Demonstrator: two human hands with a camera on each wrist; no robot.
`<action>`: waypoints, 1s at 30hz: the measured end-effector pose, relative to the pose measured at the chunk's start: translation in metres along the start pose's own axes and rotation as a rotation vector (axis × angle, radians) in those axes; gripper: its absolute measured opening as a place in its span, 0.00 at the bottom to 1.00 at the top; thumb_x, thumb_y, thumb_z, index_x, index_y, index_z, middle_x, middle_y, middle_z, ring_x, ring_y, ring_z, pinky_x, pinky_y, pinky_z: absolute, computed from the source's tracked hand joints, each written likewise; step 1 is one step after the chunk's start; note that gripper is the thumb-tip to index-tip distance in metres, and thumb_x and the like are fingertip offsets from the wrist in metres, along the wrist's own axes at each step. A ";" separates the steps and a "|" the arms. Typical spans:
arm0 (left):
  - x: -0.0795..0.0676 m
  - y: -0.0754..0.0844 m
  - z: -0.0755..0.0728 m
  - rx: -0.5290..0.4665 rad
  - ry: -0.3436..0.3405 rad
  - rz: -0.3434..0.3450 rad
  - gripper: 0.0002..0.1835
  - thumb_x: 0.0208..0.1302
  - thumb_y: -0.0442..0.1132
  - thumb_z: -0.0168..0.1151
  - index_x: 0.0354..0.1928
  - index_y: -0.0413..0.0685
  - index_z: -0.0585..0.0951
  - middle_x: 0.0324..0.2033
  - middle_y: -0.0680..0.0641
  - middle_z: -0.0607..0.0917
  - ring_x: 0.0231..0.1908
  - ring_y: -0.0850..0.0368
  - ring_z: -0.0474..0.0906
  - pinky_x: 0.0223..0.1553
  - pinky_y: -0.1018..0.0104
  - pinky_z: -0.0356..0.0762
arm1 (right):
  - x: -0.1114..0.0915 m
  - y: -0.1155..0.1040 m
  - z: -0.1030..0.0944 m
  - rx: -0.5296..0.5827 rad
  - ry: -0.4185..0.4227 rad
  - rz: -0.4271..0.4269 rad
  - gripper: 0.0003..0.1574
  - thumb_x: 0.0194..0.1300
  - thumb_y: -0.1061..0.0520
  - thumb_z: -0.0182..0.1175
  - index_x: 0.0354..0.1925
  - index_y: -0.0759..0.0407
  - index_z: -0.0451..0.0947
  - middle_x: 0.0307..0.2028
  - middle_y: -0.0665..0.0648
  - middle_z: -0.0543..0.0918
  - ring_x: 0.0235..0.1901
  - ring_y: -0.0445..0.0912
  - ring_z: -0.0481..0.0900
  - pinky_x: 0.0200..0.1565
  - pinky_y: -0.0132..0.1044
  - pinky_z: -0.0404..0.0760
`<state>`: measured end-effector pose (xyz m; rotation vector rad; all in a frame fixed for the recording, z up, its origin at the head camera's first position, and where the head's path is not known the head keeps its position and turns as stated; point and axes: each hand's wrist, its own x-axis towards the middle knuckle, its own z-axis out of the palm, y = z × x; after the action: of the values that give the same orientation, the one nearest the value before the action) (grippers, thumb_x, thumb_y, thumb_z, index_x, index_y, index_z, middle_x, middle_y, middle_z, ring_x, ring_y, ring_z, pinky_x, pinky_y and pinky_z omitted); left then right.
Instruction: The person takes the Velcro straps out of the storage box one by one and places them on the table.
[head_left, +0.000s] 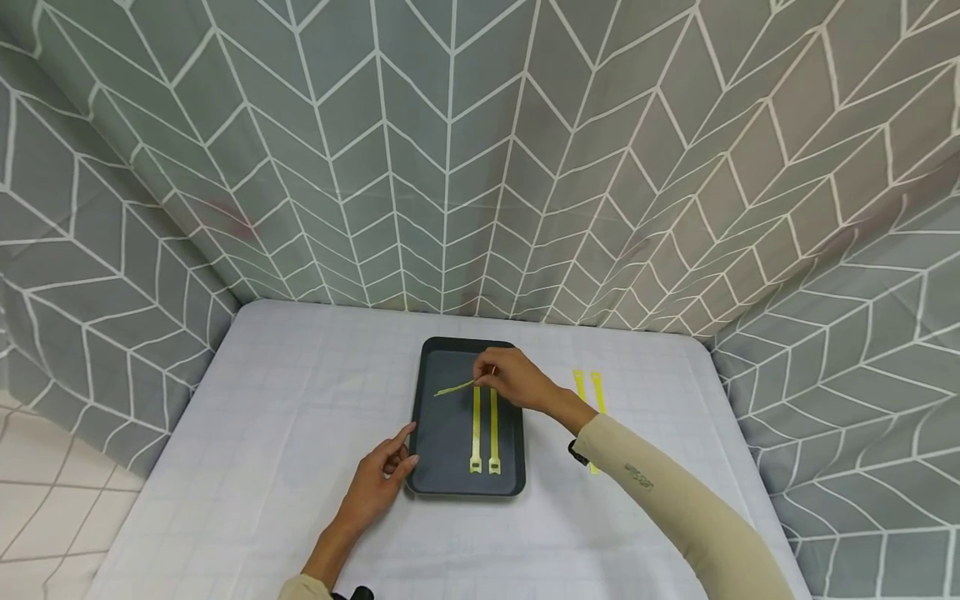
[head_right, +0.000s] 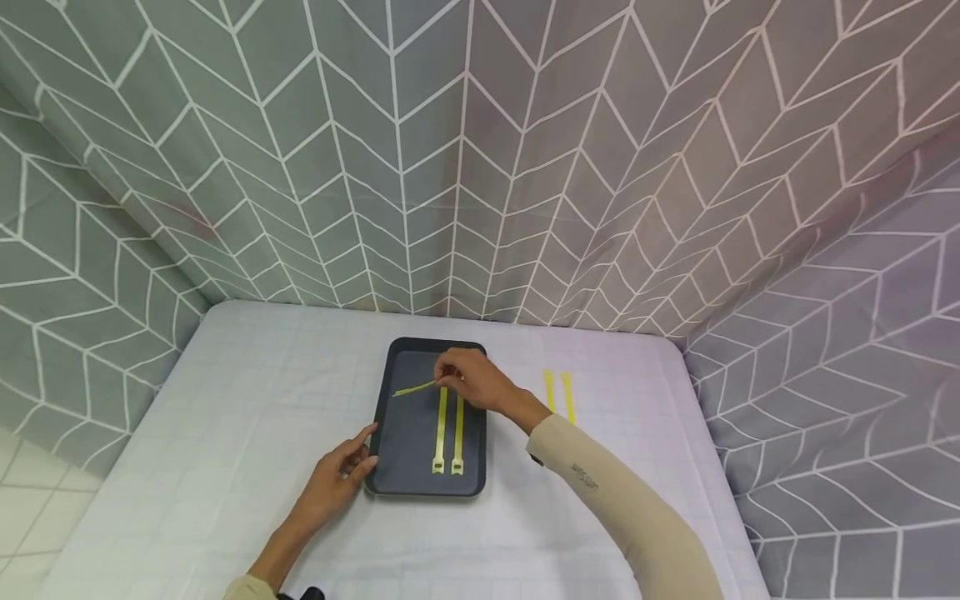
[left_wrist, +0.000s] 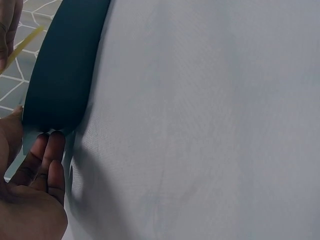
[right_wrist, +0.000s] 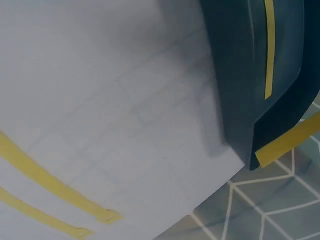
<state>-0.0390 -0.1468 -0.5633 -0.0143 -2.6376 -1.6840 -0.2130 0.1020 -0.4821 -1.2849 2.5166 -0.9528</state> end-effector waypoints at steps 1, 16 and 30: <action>0.000 0.000 0.000 0.001 0.004 0.005 0.29 0.65 0.32 0.67 0.68 0.42 0.74 0.31 0.54 0.76 0.28 0.68 0.70 0.34 0.71 0.74 | -0.001 0.002 0.000 0.004 0.010 0.017 0.03 0.67 0.61 0.65 0.39 0.56 0.80 0.38 0.51 0.82 0.38 0.42 0.82 0.41 0.33 0.80; -0.001 -0.002 0.000 -0.012 -0.008 -0.021 0.29 0.66 0.33 0.66 0.69 0.43 0.74 0.32 0.53 0.76 0.29 0.67 0.70 0.35 0.71 0.73 | -0.029 0.019 -0.008 0.124 0.180 0.166 0.07 0.64 0.63 0.67 0.39 0.57 0.79 0.37 0.54 0.84 0.38 0.44 0.83 0.40 0.36 0.84; -0.001 0.002 -0.001 -0.018 -0.015 -0.026 0.29 0.66 0.33 0.66 0.69 0.42 0.73 0.32 0.52 0.76 0.30 0.66 0.70 0.36 0.71 0.73 | -0.055 0.035 -0.013 0.186 0.298 0.414 0.11 0.64 0.61 0.68 0.45 0.61 0.81 0.36 0.57 0.85 0.37 0.48 0.84 0.36 0.34 0.82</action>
<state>-0.0382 -0.1466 -0.5609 0.0070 -2.6446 -1.7229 -0.2083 0.1654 -0.5012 -0.5681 2.6705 -1.3064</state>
